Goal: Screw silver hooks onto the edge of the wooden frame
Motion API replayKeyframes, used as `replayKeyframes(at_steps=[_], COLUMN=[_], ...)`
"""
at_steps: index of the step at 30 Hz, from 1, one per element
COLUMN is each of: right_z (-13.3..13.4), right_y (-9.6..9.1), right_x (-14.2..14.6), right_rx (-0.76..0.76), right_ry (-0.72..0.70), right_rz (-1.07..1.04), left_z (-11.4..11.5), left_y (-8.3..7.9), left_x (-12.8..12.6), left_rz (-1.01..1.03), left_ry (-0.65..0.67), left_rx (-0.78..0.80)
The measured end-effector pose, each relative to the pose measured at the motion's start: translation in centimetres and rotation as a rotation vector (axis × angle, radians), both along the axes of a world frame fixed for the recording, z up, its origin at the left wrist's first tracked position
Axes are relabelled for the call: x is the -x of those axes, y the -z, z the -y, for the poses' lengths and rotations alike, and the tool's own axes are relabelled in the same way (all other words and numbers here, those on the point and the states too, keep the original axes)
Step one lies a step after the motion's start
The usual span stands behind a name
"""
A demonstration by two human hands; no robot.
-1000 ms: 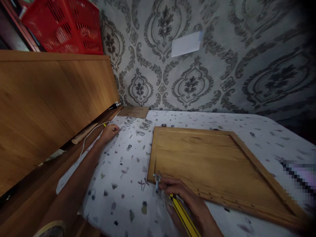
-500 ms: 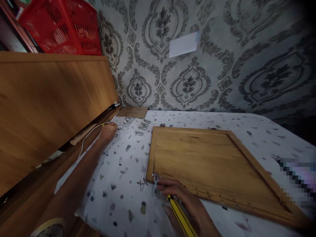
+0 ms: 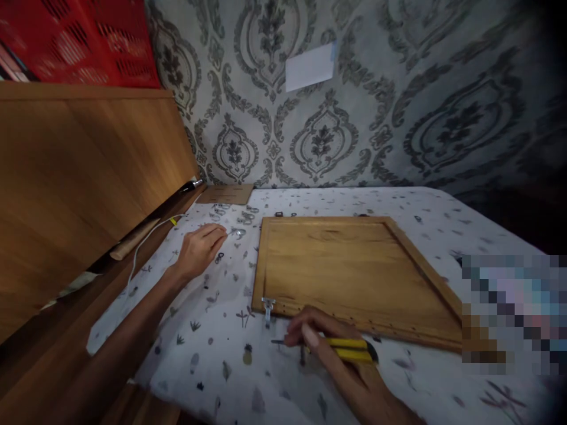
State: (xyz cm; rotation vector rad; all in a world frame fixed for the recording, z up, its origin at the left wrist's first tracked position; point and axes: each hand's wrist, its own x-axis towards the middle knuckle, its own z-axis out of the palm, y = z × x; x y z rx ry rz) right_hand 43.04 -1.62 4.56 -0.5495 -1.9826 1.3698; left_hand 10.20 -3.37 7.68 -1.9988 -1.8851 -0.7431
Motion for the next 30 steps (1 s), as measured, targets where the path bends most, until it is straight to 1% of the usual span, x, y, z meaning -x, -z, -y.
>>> replayKeyframes(at_steps=[1,3,5,7,9,10,12,15,18,21,24,27,30], right_z=[0.0,-0.2,-0.4,-0.6,-0.8,-0.9,-1.0,-1.0,-0.9,-1.0,-1.0,-0.7,0.1], right_y=[-0.4,-1.0,-1.4,-1.6,-1.8,-1.9,-2.2,-2.6,-2.9,-3.0,-3.0,-3.0,-2.7], right_x=[0.0,0.2,0.4,0.6,0.7,0.7,0.5,0.1,-0.3,-0.6,-1.1,-1.9,-2.6], right_rx=[0.056,0.12,0.174,0.24,0.332,0.346,0.32,0.319,0.383,0.419,0.403,0.326,0.133], right_ry=[0.006,0.016,0.02,0.038,0.064,0.085,0.113,0.058,0.007,0.038,0.072,0.079,0.091], right_rz=[-0.012,-0.058,-0.084,-0.108,-0.136,-0.152,-0.178,-0.161,-0.169,-0.175,-0.155,-0.108,-0.027], left_z=[0.4,1.3,2.0,2.6,3.0,3.1,3.2,3.1,3.1,3.2,3.2,2.8,2.1], left_y=[-0.3,-1.1,-2.0,-2.9,-3.6,-3.8,-4.1,-4.0,-3.8,-3.7,-3.5,-3.2,-3.2], left_x=[-1.6,-4.6,-7.2,-9.2,-10.4,-10.8,-11.3,-11.5,-11.9,-12.3,-12.5,-12.4,-12.5], left_rz=[0.036,0.112,0.219,0.518,0.755,0.83,0.92,1.002,1.078,1.122,1.142,1.141,1.111], left_ry=[0.062,0.17,0.257,0.326,0.332,0.329,0.347,0.392,0.41,0.422,0.417,0.391,0.362], left_rx=[0.012,0.05,0.127,0.317,0.504,0.59,0.737,0.864,0.923,0.946,0.936,0.899,0.848])
